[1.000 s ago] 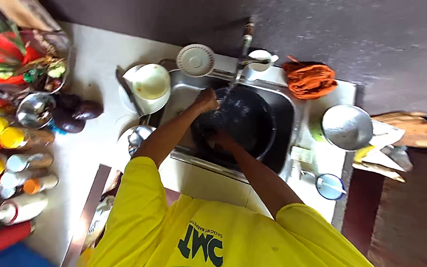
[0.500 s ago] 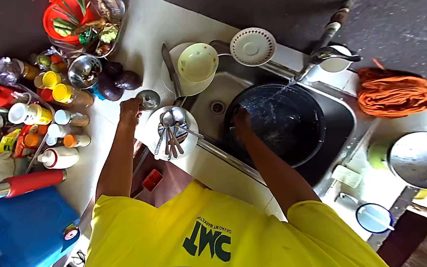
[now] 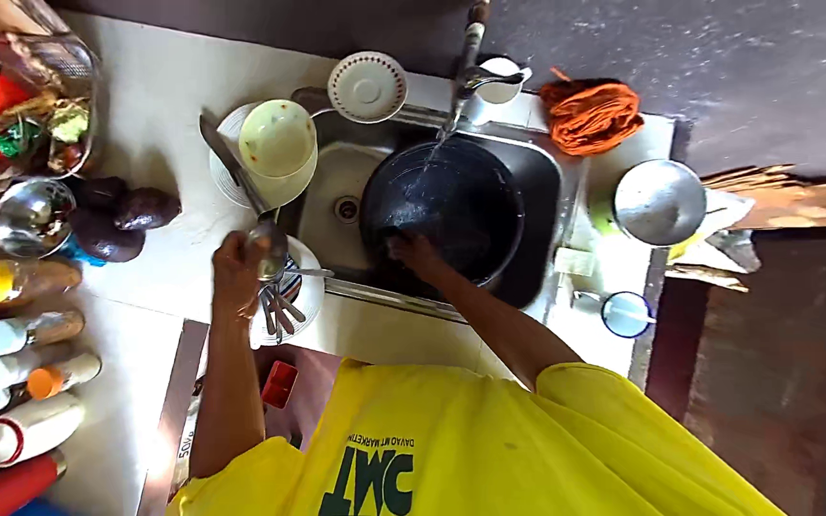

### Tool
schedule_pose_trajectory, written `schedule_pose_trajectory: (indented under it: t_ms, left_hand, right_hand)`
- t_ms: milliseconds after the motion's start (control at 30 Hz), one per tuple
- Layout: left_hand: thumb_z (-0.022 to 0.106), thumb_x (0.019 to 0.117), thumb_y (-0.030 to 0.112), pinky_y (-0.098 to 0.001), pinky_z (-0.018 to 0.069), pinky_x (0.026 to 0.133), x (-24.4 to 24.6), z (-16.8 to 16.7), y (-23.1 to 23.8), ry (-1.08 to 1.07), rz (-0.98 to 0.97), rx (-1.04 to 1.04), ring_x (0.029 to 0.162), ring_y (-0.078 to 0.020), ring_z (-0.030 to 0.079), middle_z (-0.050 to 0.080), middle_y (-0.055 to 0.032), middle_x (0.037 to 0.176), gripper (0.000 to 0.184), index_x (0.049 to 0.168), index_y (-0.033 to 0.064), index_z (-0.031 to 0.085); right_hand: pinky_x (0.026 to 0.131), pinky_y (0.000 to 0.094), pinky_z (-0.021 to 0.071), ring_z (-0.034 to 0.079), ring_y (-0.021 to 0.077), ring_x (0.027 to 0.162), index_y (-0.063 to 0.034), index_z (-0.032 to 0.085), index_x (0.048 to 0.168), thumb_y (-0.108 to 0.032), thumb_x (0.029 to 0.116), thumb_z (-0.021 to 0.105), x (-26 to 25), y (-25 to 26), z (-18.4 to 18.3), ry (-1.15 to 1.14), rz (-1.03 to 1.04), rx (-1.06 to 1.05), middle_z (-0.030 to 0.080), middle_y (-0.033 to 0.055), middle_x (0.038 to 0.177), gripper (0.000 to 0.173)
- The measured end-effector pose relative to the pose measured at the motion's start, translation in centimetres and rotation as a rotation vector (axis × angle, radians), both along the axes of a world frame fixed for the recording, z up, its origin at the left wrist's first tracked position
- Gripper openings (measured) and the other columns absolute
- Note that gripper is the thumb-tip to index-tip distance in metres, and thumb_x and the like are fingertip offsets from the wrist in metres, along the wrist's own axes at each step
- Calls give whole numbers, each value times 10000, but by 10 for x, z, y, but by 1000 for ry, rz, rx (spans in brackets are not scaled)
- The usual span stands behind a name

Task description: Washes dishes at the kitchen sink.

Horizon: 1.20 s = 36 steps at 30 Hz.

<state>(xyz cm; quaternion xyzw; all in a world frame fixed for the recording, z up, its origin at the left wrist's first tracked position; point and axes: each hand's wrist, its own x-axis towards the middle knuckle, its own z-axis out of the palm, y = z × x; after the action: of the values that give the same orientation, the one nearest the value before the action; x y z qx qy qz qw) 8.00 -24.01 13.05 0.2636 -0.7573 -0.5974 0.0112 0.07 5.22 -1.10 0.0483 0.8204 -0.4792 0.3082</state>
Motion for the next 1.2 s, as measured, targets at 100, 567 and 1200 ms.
schedule_pose_trajectory:
  t_ms: [100, 567, 1200]
  left_hand:
    - [559, 1039, 127, -424, 539, 968, -38, -26, 64, -55, -88, 128, 1093, -222, 627, 613, -207, 1245, 402, 1380, -75, 488]
    - [325, 1133, 374, -439, 538, 950, -95, -158, 227, -340, -88, 805, 1123, -261, 618, 590, -189, 1314, 493, 1435, 10, 465]
    - [428, 1076, 438, -422, 546, 847, -141, -195, 226, -458, 45, 875, 989, -221, 618, 617, -139, 1164, 483, 1361, 55, 502]
  right_hand:
    - [856, 419, 574, 649, 198, 996, -19, 516, 1380, -305, 1097, 426, -7, 9, 26, -103, -458, -403, 644, 139, 1164, 412]
    - [983, 644, 467, 627, 445, 1165, 15, 663, 1257, -325, 1104, 388, -49, 45, -27, -15, -330, 84, 660, 292, 1224, 463]
    - [1042, 627, 468, 585, 484, 1234, 69, 665, 1231, -70, 978, 634, -29, 44, -38, 324, 188, 138, 613, 318, 1299, 290]
